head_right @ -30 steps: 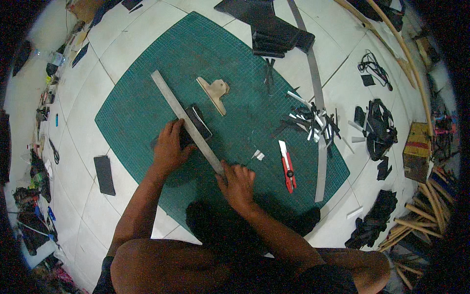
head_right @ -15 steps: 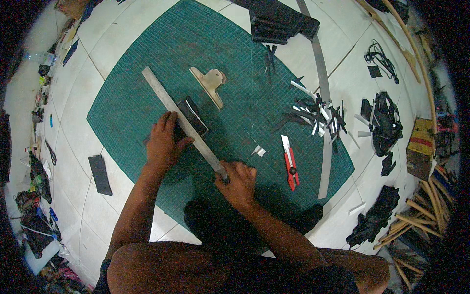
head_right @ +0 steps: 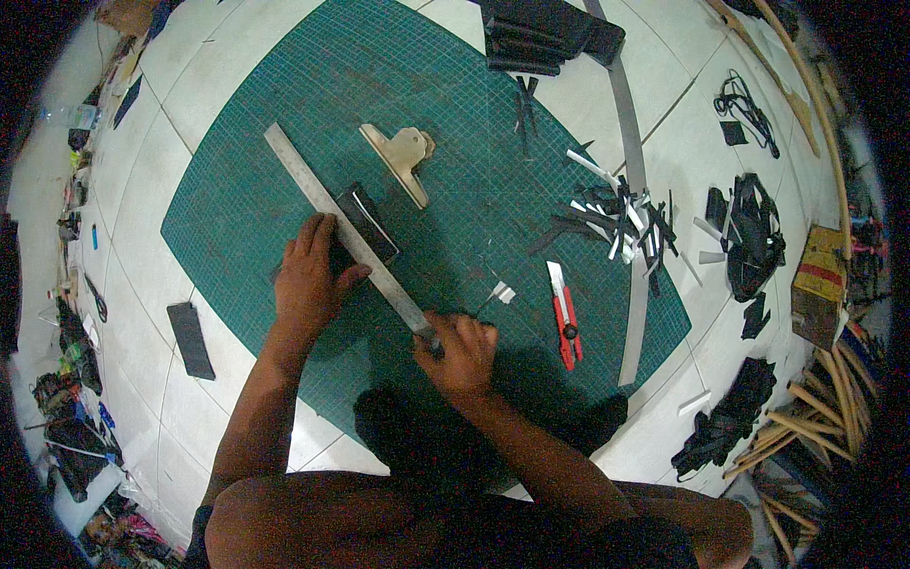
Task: The person cuts rectangles from black fabric using a rotary cutter and a metal ruler on a mat and folds a strip of fabric into a pleated shape by hand.
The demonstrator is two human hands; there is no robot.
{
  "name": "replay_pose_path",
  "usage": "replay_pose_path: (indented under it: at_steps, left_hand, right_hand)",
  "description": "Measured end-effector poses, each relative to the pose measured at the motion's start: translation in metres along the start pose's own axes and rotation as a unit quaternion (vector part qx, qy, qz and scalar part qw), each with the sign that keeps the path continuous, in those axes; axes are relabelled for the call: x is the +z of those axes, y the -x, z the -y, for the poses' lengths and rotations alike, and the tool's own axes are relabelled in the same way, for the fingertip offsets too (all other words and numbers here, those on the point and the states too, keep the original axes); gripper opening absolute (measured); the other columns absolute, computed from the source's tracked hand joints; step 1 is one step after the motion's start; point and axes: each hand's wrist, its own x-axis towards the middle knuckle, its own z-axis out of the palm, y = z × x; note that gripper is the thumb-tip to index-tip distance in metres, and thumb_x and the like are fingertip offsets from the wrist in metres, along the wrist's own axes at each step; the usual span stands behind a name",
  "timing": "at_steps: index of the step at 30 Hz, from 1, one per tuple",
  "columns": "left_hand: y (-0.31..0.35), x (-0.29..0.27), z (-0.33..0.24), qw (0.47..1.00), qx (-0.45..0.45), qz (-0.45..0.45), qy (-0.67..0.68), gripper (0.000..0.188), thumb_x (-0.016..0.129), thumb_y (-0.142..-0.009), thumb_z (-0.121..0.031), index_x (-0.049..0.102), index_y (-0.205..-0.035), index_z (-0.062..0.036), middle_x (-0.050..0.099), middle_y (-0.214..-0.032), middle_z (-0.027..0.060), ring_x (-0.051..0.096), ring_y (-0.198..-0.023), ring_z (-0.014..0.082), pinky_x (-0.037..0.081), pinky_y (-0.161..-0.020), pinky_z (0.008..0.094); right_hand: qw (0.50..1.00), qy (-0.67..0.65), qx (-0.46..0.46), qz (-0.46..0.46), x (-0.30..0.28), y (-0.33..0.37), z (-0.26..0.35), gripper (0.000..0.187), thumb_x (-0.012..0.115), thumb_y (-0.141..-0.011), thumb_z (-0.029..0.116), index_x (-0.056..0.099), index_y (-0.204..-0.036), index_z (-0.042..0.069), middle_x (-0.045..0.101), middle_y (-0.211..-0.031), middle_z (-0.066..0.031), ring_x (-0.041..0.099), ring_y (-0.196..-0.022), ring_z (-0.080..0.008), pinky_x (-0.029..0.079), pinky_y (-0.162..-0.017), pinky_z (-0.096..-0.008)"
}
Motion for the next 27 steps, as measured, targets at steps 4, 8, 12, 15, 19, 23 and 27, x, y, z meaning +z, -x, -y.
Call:
replay_pose_path:
  at_steps: [4,8,12,15,19,23,27]
  left_hand:
    - [0.0000,-0.0015,-0.0017,1.000,0.001,-0.001,0.006,0.084,0.080,-0.077,-0.037,0.041,-0.144,-0.0031,0.041,-0.149,0.0153,0.049,-0.127,0.0371,0.053,-0.098,0.0458]
    - [0.0000,-0.0015,-0.0002,1.000,0.010,-0.007,-0.001,0.083,0.080,-0.078,-0.035,0.042,-0.144,-0.0023,0.040,-0.149,0.0170,0.049,-0.126,0.0376,0.054,-0.097,0.0460]
    - [-0.0009,-0.0035,-0.0007,1.000,0.020,-0.012,0.002,0.085,0.082,-0.076,-0.035,0.041,-0.143,-0.0006,0.037,-0.151,0.0199,0.048,-0.127,0.0401,0.053,-0.097,0.0478]
    - [-0.0029,-0.0079,-0.0051,1.000,0.018,0.007,0.001,0.088,0.084,-0.074,-0.034,0.041,-0.142,0.0007,0.034,-0.153,0.0217,0.048,-0.127,0.0421,0.053,-0.097,0.0491]
    - [-0.0064,-0.0092,-0.0067,0.999,0.007,0.029,-0.012,0.090,0.086,-0.072,-0.032,0.040,-0.141,0.0020,0.030,-0.156,0.0228,0.050,-0.125,0.0429,0.054,-0.096,0.0497]
    - [-0.0072,-0.0094,-0.0048,0.999,-0.001,0.036,-0.009,0.089,0.086,-0.071,-0.032,0.041,-0.141,-0.0002,0.030,-0.156,0.0221,0.051,-0.124,0.0428,0.055,-0.094,0.0495]
    - [-0.0067,-0.0073,-0.0017,0.999,-0.003,0.032,-0.005,0.088,0.086,-0.071,-0.032,0.041,-0.141,-0.0019,0.030,-0.157,0.0208,0.050,-0.124,0.0427,0.055,-0.094,0.0498]
  right_hand:
    - [1.000,-0.001,-0.007,-0.001,-0.0003,-0.0001,-0.0007,0.040,0.078,-0.079,0.022,0.068,-0.115,0.006,0.058,-0.092,-0.0049,0.055,-0.087,-0.0207,0.034,-0.082,-0.0395]
    - [1.000,0.002,-0.010,-0.001,-0.0007,-0.0006,-0.0001,0.041,0.078,-0.079,0.023,0.068,-0.115,0.005,0.059,-0.093,-0.0054,0.055,-0.088,-0.0211,0.034,-0.083,-0.0399]
    - [1.000,0.008,-0.007,0.012,-0.0032,-0.0004,0.0005,0.042,0.078,-0.079,0.023,0.068,-0.116,0.005,0.059,-0.094,-0.0058,0.055,-0.089,-0.0216,0.034,-0.083,-0.0402]
    - [1.000,0.014,0.008,0.016,-0.0028,0.0004,-0.0001,0.042,0.077,-0.079,0.030,0.068,-0.115,0.011,0.061,-0.095,-0.0062,0.058,-0.091,-0.0272,0.037,-0.081,-0.0434]
    - [1.000,0.018,-0.007,-0.005,0.0001,0.0005,-0.0016,0.041,0.078,-0.078,0.026,0.068,-0.115,0.010,0.060,-0.094,-0.0057,0.057,-0.088,-0.0249,0.036,-0.080,-0.0418]
    - [1.000,0.012,-0.016,-0.011,-0.0005,-0.0003,0.0001,0.042,0.080,-0.077,0.020,0.068,-0.115,0.007,0.059,-0.094,-0.0052,0.056,-0.087,-0.0203,0.034,-0.081,-0.0392]
    - [1.000,0.015,-0.013,-0.015,0.0009,-0.0002,0.0004,0.042,0.080,-0.077,0.020,0.068,-0.114,0.007,0.059,-0.094,-0.0056,0.056,-0.088,-0.0206,0.034,-0.081,-0.0387]
